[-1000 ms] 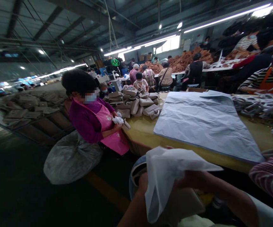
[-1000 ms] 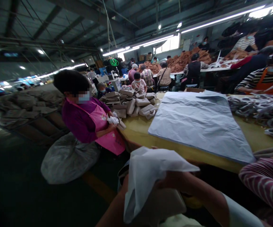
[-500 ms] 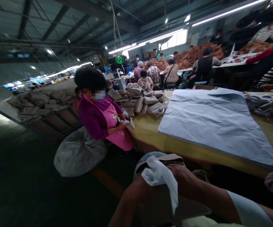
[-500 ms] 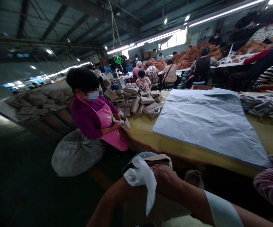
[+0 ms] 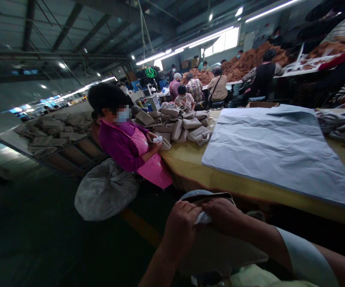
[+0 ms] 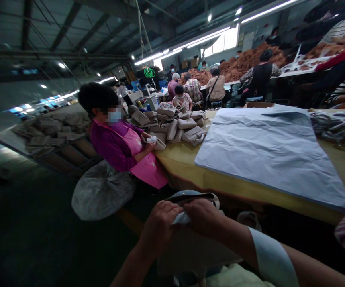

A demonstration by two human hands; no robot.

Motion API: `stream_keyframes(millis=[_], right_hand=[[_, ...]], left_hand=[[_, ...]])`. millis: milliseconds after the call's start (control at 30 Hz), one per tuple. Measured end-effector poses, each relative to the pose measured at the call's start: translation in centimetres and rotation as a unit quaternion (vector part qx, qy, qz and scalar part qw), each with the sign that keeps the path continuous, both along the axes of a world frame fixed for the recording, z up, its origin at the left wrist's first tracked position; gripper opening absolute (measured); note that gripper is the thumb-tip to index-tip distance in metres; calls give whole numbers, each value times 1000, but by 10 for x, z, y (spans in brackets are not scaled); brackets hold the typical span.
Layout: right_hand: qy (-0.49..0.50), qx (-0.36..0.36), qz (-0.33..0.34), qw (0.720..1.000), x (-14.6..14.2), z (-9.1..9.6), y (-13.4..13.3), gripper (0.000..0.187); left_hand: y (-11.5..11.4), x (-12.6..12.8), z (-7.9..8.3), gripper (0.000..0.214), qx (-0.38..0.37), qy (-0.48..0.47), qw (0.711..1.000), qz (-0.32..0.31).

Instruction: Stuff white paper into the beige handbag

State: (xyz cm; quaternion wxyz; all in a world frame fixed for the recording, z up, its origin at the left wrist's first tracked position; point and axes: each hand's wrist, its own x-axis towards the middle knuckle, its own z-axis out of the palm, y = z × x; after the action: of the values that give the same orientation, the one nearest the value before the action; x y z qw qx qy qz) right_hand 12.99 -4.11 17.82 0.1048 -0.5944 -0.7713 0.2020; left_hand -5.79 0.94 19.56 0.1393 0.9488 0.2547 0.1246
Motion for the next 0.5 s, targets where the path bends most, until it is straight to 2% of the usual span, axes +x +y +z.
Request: stream_keyframes(millis=[67,133,167,233,300,367,433,500], right_hand=[[19,-39,-19,999,5,8,-5,34],[22,-53,-34,998,7,7,-9,57],[15,-51,-43,998,7,4,-10,70],[-4,-38,-54,998,4,-3,-11,86],[-23,-31,-52,998,2,-6,-9,84],[-35,-32,-41,998,1,-3,-8,73],[-37,-37,-30,998,1,4,-9,60],[-20,-31,-18,999,4,10,-12,53]], left_hand=[[3,-6,-13,26,86,-22,996,-32],[-2,-9,-25,26,165,-32,985,-47],[-6,-9,-30,28,184,-30,981,-45],[-16,-6,-36,30,174,-17,984,-23],[-21,-1,-34,36,128,13,992,-5],[-19,5,-25,35,80,71,994,-4],[-11,12,-13,32,37,149,988,7],[-2,18,-3,32,7,210,977,45]])
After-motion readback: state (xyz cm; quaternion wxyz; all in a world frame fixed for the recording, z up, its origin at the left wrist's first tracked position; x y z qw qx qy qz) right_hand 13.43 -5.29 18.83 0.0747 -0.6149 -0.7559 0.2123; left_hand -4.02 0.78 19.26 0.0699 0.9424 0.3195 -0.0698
